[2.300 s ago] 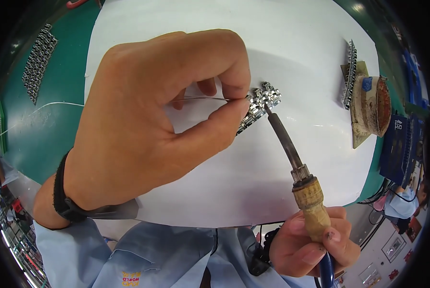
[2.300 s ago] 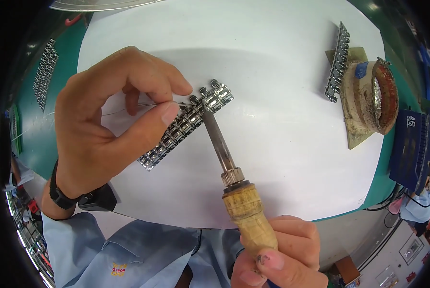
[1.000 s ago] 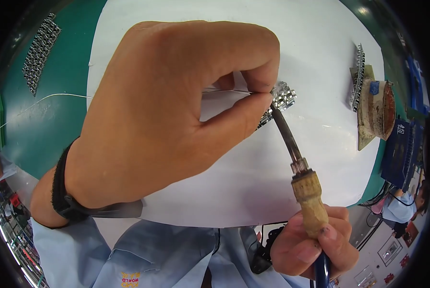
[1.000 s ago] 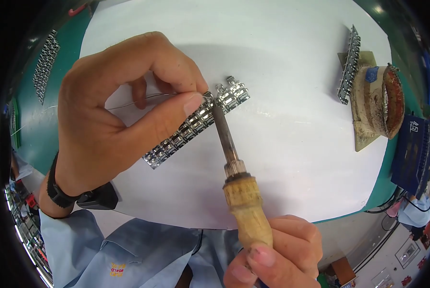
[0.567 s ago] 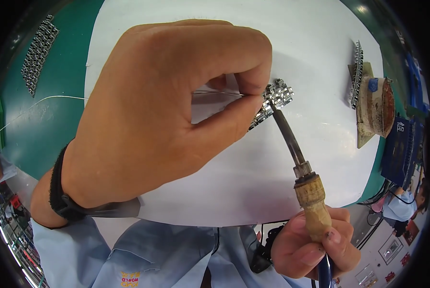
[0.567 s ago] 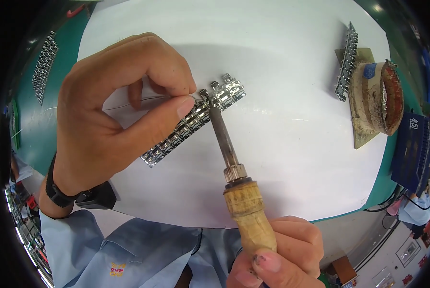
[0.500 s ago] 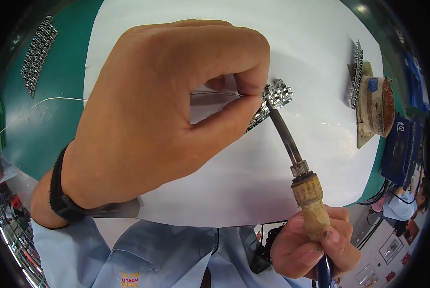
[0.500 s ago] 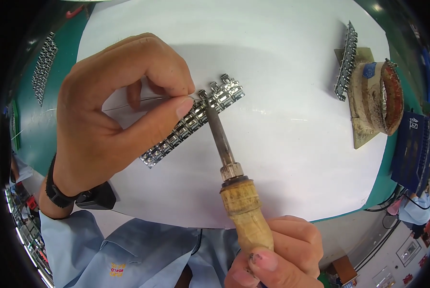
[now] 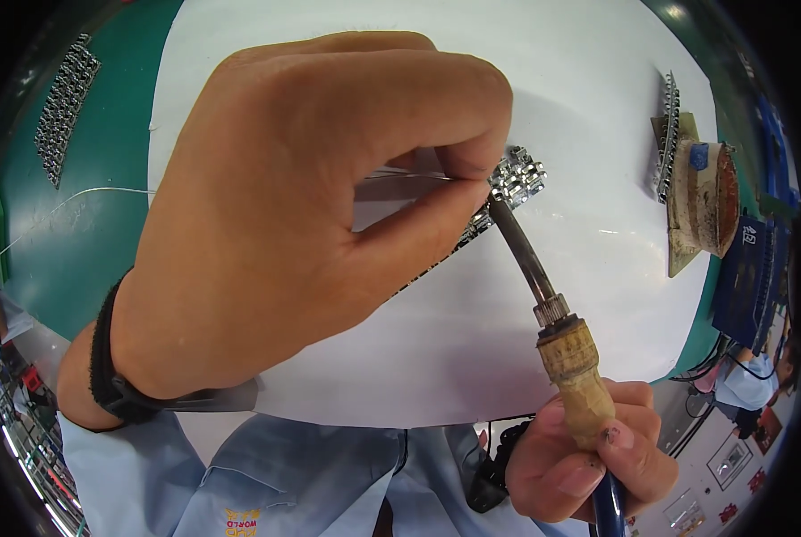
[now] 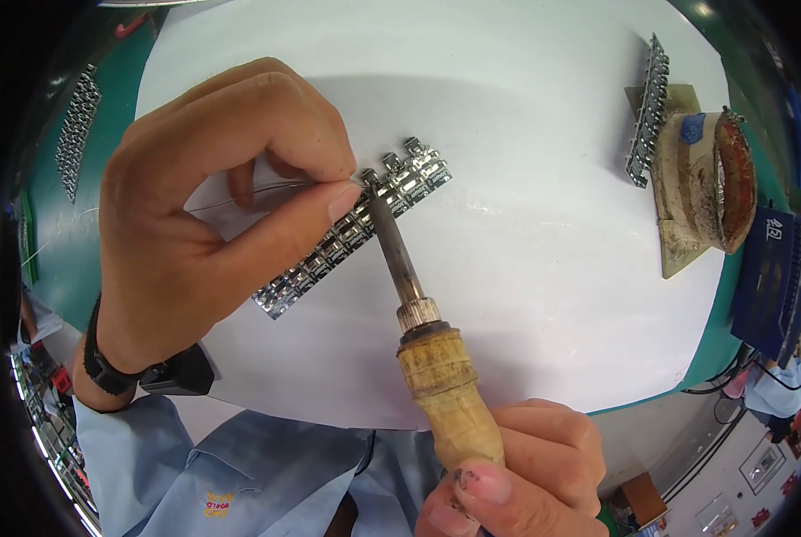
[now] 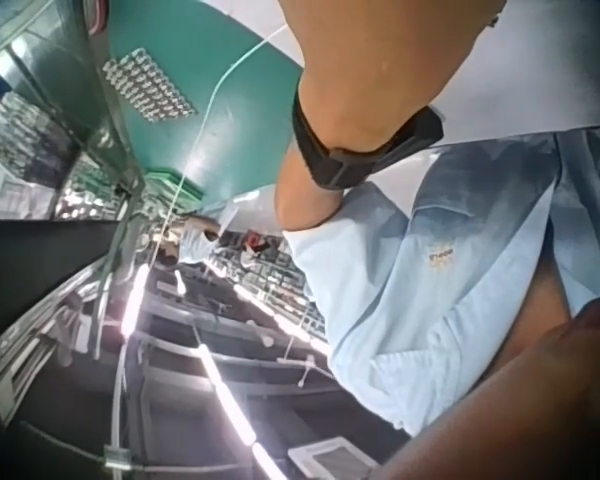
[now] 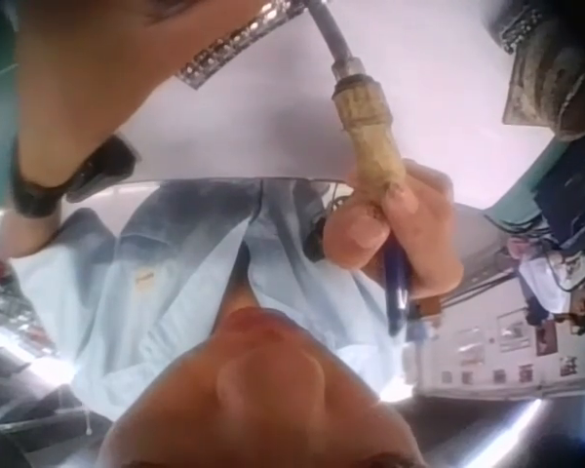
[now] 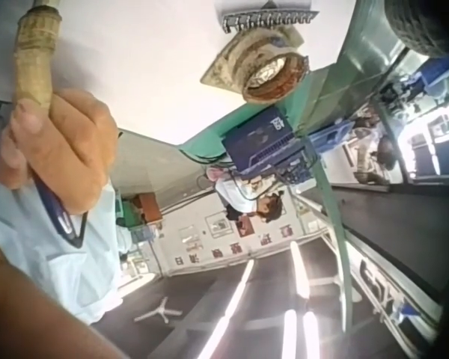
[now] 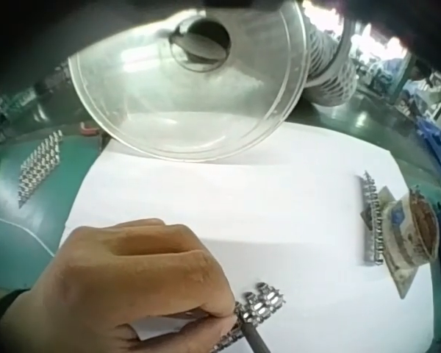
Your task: Soldering electronic components onto a metal strip at a workbench.
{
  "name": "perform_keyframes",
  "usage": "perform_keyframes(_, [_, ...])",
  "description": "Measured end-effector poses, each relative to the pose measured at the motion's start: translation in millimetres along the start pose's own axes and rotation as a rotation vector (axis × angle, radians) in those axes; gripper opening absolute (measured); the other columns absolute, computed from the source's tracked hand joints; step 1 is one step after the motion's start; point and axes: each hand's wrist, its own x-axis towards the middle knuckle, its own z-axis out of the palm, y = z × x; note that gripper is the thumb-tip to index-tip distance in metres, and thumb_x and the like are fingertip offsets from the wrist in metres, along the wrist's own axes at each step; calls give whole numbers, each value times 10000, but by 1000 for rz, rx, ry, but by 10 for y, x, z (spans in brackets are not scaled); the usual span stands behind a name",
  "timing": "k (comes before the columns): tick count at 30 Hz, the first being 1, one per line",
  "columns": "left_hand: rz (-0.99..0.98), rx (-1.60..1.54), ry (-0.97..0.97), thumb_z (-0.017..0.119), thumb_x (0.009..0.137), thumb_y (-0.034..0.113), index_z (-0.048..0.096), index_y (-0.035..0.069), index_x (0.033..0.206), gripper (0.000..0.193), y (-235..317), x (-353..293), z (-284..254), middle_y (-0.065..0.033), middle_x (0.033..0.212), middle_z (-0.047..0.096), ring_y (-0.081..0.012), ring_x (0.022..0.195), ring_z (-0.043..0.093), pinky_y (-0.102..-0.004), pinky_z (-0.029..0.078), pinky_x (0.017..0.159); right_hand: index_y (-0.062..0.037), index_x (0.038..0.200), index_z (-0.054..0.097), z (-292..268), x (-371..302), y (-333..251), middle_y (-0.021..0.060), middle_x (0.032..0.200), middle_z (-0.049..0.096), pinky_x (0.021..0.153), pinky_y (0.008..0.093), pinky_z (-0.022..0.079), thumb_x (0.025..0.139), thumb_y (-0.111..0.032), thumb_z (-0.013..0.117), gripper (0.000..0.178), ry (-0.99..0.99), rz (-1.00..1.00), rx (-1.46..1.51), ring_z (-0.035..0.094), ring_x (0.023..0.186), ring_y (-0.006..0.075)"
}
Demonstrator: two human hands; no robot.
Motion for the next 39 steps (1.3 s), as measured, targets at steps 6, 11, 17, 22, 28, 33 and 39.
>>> perform_keyframes(6, [96, -27, -14, 734, 787, -63, 635, 46, 813, 150, -3, 39, -48, -21, 800, 651, -72, 668, 568, -232, 342, 526, -27, 1212, 519, 12, 15, -13, 102, 736, 593, 671, 271, 452, 1019, -225, 553, 279, -12, 23, 22, 557, 636, 163])
perform_keyframes(11, [-69, -3, 20, 727, 822, -41, 631, 54, 816, 135, 20, -79, -14, -4, 801, 651, -59, 659, 552, -224, 348, 541, -27, 1216, 513, 66, -17, -4, 111, 749, 587, 658, 273, 439, 1033, -236, 530, 278, 47, -3, 123, 524, 658, 169])
perform_keyframes(17, [-282, -198, 18, 641, 942, 13, 608, 31, 943, 37, 179, -73, -169, 13, 801, 619, -28, 651, 502, -202, 336, 572, -30, 1224, 510, 66, -63, 19, 128, 792, 578, 600, 267, 410, 1037, -245, 519, 285, 154, -24, 183, 471, 707, 176])
perform_keyframes(22, [-96, -231, -19, 547, 1021, 59, 568, 12, 1027, 51, -318, -230, -262, 6, 769, 591, -9, 640, 462, -193, 313, 578, -33, 1223, 510, 87, -94, 33, 128, 808, 577, 583, 255, 415, 1029, -241, 530, 284, 181, -51, 130, 472, 714, 176])
perform_keyframes(28, [-243, -262, -20, 515, 1033, 74, 523, 18, 1050, 59, 145, -204, -240, 10, 768, 547, -13, 651, 416, -197, 302, 598, -35, 1224, 504, 149, -198, -4, 120, 793, 584, 596, 253, 425, 1021, -231, 534, 284, 182, 1, 245, 480, 692, 172])
perform_keyframes(33, [-296, -275, -77, 498, 1033, 81, 492, 21, 1076, 74, -34, -206, -286, 22, 760, 523, -6, 647, 402, -197, 295, 597, -41, 1226, 497, 177, -211, -10, 101, 771, 591, 609, 245, 429, 1022, -242, 534, 288, 184, -14, 178, 490, 667, 165])
perform_keyframes(39, [-198, -222, 4, 554, 1005, 72, 523, 19, 1047, 75, -60, -240, -172, 51, 714, 523, 12, 610, 423, -186, 288, 555, -48, 1203, 497, 141, -187, -40, 91, 766, 598, 637, 246, 436, 1021, -265, 548, 288, 171, -29, 143, 497, 647, 155])
